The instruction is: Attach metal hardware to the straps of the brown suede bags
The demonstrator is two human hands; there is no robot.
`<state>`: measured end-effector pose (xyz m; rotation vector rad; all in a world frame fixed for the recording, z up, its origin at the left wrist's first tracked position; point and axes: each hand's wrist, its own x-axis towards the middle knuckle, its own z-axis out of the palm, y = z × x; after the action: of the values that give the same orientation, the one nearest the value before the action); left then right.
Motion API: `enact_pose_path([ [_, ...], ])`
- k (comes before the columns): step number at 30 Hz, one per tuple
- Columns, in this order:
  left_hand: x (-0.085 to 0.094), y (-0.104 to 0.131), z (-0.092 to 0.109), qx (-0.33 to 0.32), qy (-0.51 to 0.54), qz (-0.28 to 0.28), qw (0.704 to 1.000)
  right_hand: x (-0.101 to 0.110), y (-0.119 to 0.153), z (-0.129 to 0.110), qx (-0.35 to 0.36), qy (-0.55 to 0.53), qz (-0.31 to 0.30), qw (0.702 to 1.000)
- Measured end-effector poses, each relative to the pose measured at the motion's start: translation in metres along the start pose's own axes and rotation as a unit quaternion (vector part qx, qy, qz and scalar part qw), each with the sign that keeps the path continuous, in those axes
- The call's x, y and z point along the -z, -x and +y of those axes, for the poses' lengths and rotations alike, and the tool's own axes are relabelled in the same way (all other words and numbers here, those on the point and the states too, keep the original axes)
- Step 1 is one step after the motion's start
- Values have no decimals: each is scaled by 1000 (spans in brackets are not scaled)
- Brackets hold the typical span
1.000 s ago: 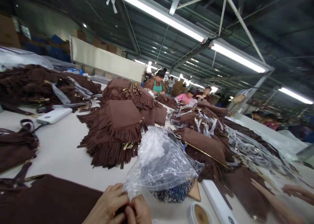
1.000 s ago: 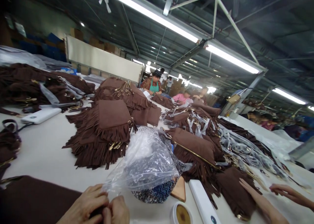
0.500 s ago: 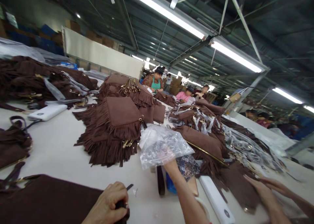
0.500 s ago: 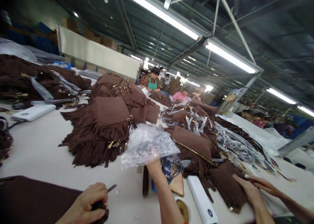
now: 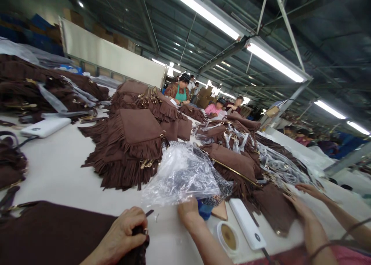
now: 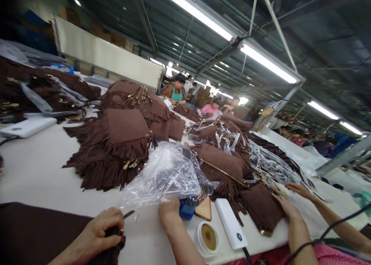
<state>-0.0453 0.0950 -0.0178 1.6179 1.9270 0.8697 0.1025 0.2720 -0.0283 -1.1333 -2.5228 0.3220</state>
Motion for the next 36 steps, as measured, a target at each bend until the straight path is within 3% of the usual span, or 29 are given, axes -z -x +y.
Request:
enact_pose_path([
  [4,7,0,9,14,8,-14,1000,10,33,-2,-36,-2,-3,999],
  [8,9,-1,14,27,0,-19,999,24,89,-8,-8,-91,-12,996],
  [10,10,0,15,25,-2,-16,1000,29,104,-16,-3,-111,-36,993],
  [13,11,0,16,25,-2,-19,1000,34,94,-38,-29,-40,-79,996],
  [18,11,0,17,24,1,-16,1000,24,48,-72,-29,-1,-123,992],
  [22,11,1,14,18,17,-17,1000,13,36,-72,-24,-30,-123,992],
  [26,12,1,12,13,30,-20,999,16,45,-61,-50,-119,-141,982],
  [32,11,0,11,8,38,-19,999,19,70,-61,-93,-332,-223,912],
  [36,9,-3,12,31,21,-7,999,22,75,-67,-119,-470,-272,831],
])
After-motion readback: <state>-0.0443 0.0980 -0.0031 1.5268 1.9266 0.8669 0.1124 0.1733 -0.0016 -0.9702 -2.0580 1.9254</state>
